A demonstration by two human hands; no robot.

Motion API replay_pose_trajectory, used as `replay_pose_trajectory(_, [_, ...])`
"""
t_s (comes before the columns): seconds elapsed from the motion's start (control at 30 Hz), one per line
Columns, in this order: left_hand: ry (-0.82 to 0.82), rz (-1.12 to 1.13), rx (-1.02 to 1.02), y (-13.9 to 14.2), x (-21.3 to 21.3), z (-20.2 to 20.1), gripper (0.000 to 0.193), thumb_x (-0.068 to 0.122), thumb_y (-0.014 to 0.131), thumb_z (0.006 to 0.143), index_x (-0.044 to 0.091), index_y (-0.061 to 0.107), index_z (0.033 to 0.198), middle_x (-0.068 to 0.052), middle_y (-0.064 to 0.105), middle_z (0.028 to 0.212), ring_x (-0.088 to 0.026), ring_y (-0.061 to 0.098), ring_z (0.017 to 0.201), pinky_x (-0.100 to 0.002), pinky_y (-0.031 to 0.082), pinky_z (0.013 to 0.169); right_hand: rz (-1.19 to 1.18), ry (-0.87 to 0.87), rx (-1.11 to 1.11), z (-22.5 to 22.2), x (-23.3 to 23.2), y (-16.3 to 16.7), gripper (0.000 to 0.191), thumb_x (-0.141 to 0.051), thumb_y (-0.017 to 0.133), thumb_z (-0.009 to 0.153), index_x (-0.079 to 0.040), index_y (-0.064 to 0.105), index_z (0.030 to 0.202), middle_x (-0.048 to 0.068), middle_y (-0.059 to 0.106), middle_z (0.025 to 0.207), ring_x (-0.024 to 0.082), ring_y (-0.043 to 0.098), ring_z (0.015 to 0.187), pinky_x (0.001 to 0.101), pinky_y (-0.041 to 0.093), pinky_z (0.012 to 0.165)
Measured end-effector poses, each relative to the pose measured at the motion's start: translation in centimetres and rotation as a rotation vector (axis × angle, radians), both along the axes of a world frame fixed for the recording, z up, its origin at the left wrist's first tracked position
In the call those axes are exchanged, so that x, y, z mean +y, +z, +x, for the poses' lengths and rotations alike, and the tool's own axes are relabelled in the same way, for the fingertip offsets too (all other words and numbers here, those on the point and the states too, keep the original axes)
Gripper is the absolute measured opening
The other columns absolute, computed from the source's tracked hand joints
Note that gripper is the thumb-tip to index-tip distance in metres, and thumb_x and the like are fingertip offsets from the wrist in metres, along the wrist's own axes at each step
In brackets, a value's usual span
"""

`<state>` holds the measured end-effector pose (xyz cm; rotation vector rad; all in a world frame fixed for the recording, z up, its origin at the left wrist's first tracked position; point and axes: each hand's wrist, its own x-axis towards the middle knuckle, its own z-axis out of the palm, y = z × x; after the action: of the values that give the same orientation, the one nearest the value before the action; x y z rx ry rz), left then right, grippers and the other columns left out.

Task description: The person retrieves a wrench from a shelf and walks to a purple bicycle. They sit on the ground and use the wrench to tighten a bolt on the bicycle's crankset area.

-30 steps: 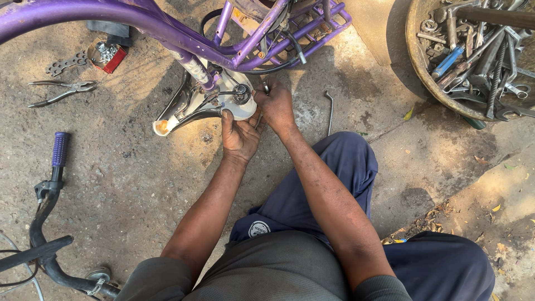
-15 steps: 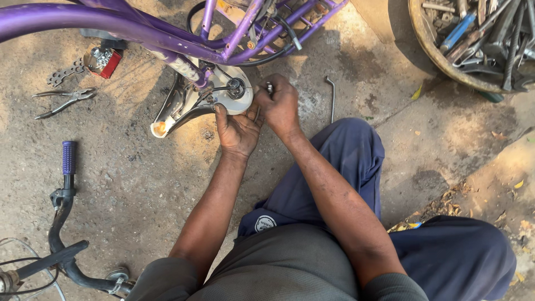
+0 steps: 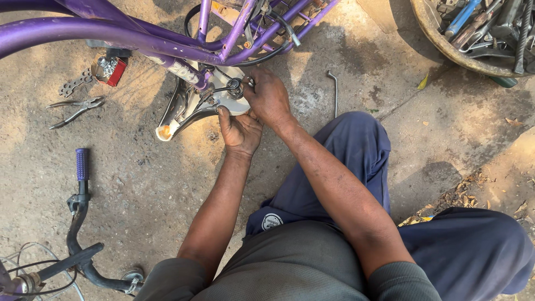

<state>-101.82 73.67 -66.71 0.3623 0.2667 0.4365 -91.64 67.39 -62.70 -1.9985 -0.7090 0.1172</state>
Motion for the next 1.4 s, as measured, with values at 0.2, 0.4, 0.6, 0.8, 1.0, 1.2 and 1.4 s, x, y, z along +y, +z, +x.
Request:
replay_pose_trajectory(0.2, [-0.034, -0.027, -0.040, -0.7, 0.1, 0.1, 0.077, 0.059, 0.080, 0.084, 0.016, 0.054, 0.141, -0.001, 0.066, 0.125, -0.020, 0.063, 0.104, -0.049, 0.047, 0.106, -0.005, 0.068, -0.020, 0.8, -0.4, 0.7, 0.015, -0.014, 0.074, 0.082, -0.003, 0.070, 0.091, 0.015, 0.069, 0.096, 0.035, 0.068, 0.088, 0.0470, 0.053, 0.077])
replay_pose_trajectory(0.4, [0.023, -0.043, -0.009, -1.3, 0.4, 0.1, 0.072, 0.056, 0.081, 0.088, 0.015, 0.055, 0.140, 0.000, 0.067, 0.124, -0.016, 0.063, 0.106, -0.036, 0.050, 0.100, -0.061, 0.067, -0.027, 0.2, -0.7, 0.7, 0.015, -0.018, 0.076, 0.086, -0.005, 0.074, 0.094, 0.008, 0.069, 0.095, 0.024, 0.070, 0.082, 0.0396, 0.057, 0.074])
replay_pose_trajectory(0.6, [0.013, -0.041, 0.001, -1.1, 0.4, 0.2, 0.079, 0.055, 0.081, 0.082, 0.012, 0.051, 0.141, -0.002, 0.063, 0.132, -0.019, 0.062, 0.122, -0.036, 0.051, 0.110, 0.016, 0.039, -0.025, -0.9, -1.2, 1.1, 0.015, -0.016, 0.078, 0.087, -0.004, 0.074, 0.095, 0.008, 0.065, 0.096, 0.023, 0.069, 0.081, 0.0383, 0.057, 0.072])
replay_pose_trajectory(0.8, [0.021, -0.004, -0.033, -1.9, 0.6, 0.1, 0.079, 0.057, 0.081, 0.093, 0.010, 0.047, 0.146, -0.004, 0.058, 0.137, -0.019, 0.056, 0.127, -0.035, 0.044, 0.112, 0.057, -0.031, 0.081, -0.5, -0.8, 1.0, 0.015, -0.012, 0.073, 0.089, -0.001, 0.066, 0.097, 0.010, 0.066, 0.096, 0.020, 0.068, 0.080, 0.0372, 0.056, 0.071])
replay_pose_trajectory(1.0, [-0.043, -0.006, 0.087, -2.4, 0.7, 0.2, 0.101, 0.068, 0.081, 0.072, 0.022, 0.040, 0.152, -0.003, 0.053, 0.148, -0.029, 0.050, 0.139, -0.052, 0.033, 0.118, 0.494, -0.195, 0.490, 0.9, -1.7, -0.7, 0.011, -0.011, 0.067, 0.095, -0.001, 0.065, 0.099, 0.009, 0.069, 0.087, 0.016, 0.063, 0.079, 0.0329, 0.052, 0.072])
replay_pose_trajectory(1.2, [-0.043, 0.066, 0.080, -3.0, 0.7, 0.3, 0.104, 0.066, 0.083, 0.074, 0.019, 0.038, 0.155, -0.005, 0.051, 0.151, -0.029, 0.050, 0.138, -0.054, 0.032, 0.122, 0.239, -0.141, 0.269, 2.1, -1.1, -1.1, 0.015, -0.012, 0.077, 0.087, 0.000, 0.067, 0.089, 0.011, 0.067, 0.082, 0.022, 0.066, 0.075, 0.0379, 0.053, 0.068])
replay_pose_trajectory(1.4, [-0.042, 0.131, 0.114, -4.6, 1.0, 0.4, 0.107, 0.067, 0.084, 0.070, 0.021, 0.037, 0.155, -0.005, 0.049, 0.154, -0.027, 0.049, 0.142, -0.053, 0.030, 0.125, 0.129, 0.091, 0.287, 4.3, -0.3, -1.4, 0.014, -0.017, 0.069, 0.093, -0.003, 0.067, 0.093, 0.014, 0.072, 0.086, 0.029, 0.071, 0.080, 0.0423, 0.054, 0.073])
